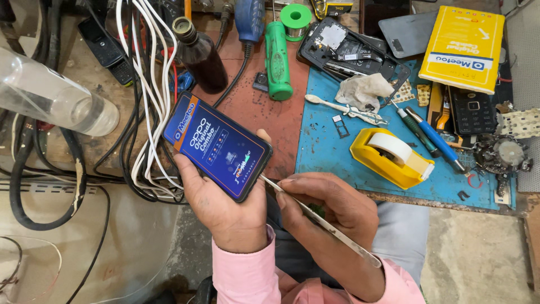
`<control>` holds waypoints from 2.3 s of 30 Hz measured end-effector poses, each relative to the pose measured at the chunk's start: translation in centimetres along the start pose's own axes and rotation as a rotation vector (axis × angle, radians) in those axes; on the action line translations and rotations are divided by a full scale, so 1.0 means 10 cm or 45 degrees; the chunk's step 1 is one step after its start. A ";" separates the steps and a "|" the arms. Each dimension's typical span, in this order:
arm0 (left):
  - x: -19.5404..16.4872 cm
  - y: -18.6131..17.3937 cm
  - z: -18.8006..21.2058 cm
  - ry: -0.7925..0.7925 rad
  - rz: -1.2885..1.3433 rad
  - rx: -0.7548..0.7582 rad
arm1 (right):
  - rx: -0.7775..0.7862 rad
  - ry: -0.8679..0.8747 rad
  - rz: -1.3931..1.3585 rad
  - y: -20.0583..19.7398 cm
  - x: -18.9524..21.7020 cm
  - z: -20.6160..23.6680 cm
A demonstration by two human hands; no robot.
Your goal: The person holds a smartphone in one hand and uses a thin blade to clean and align the screen edge. They then peel the backing off a tempered glass screen protector, align it over the display, and press it down onto the phone while smoothing it with their fingers.
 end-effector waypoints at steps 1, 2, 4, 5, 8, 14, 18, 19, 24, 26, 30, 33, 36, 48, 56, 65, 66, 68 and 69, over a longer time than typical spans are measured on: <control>0.00 0.00 0.00 -0.001 0.002 -0.006 | -0.028 0.010 -0.016 0.01 -0.01 0.01; 0.02 0.00 0.00 -0.003 0.004 -0.013 | -0.057 0.020 -0.032 0.01 -0.02 0.01; 0.03 0.01 0.00 -0.001 0.008 0.009 | -0.057 -0.055 0.053 0.02 -0.02 0.03; 0.03 0.01 0.00 0.002 0.011 0.022 | -0.056 -0.094 0.096 0.02 -0.01 0.03; 0.03 0.01 0.01 0.008 -0.039 -0.039 | 0.021 -0.180 0.169 0.01 0.01 0.02; 0.04 0.00 -0.01 -0.018 -0.008 0.027 | -0.028 -0.177 0.182 0.00 0.01 0.00; 0.06 0.00 -0.04 -0.041 0.002 0.028 | -0.015 -0.164 0.173 -0.03 0.01 -0.02; 0.07 -0.01 -0.04 -0.056 0.002 -0.002 | -0.040 -0.133 0.197 -0.03 0.01 -0.01; 0.06 -0.04 -0.06 -0.166 -0.009 -0.084 | 0.012 -0.233 0.164 -0.04 0.06 0.04; 0.04 -0.06 -0.06 -0.230 0.004 -0.118 | -0.059 -0.240 0.115 -0.01 0.05 0.08; 0.03 -0.07 -0.07 -0.242 0.312 0.017 | 0.079 -0.287 0.027 -0.03 0.00 0.08; 0.07 -0.06 -0.06 -0.284 0.371 0.004 | 0.120 -0.339 0.046 -0.05 -0.06 0.05; 0.17 -0.04 -0.02 -0.417 0.369 -0.115 | 0.092 -0.345 0.070 -0.06 -0.12 0.06; 0.31 0.03 0.13 -0.420 0.392 0.092 | -0.042 -0.434 -0.105 -0.12 -0.37 0.13; 0.12 0.01 0.10 -0.399 0.377 -0.011 | -0.042 -0.448 -0.140 -0.15 -0.36 0.15; -0.36 -0.13 0.09 -0.188 0.504 0.041 | -0.058 -0.438 -0.152 -0.15 -0.32 0.12; -0.34 -0.12 0.10 -0.203 0.485 0.010 | -0.038 -0.450 -0.160 -0.13 -0.31 0.12; -0.23 -0.11 0.12 -0.229 0.447 -0.055 | 0.004 -0.471 -0.177 -0.09 -0.28 0.12; -0.18 -0.08 0.13 -0.250 0.460 -0.009 | 0.034 -0.482 -0.182 -0.07 -0.26 0.12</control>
Point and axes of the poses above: each hand's wrist, its own z-axis away from the middle knuckle, its own y-axis out of the palm, x = y × z, the point moved 2 cm from there along -z, towards the middle knuckle, and after that the axes turned 7 degrees about -z, right-handed, at the moved point
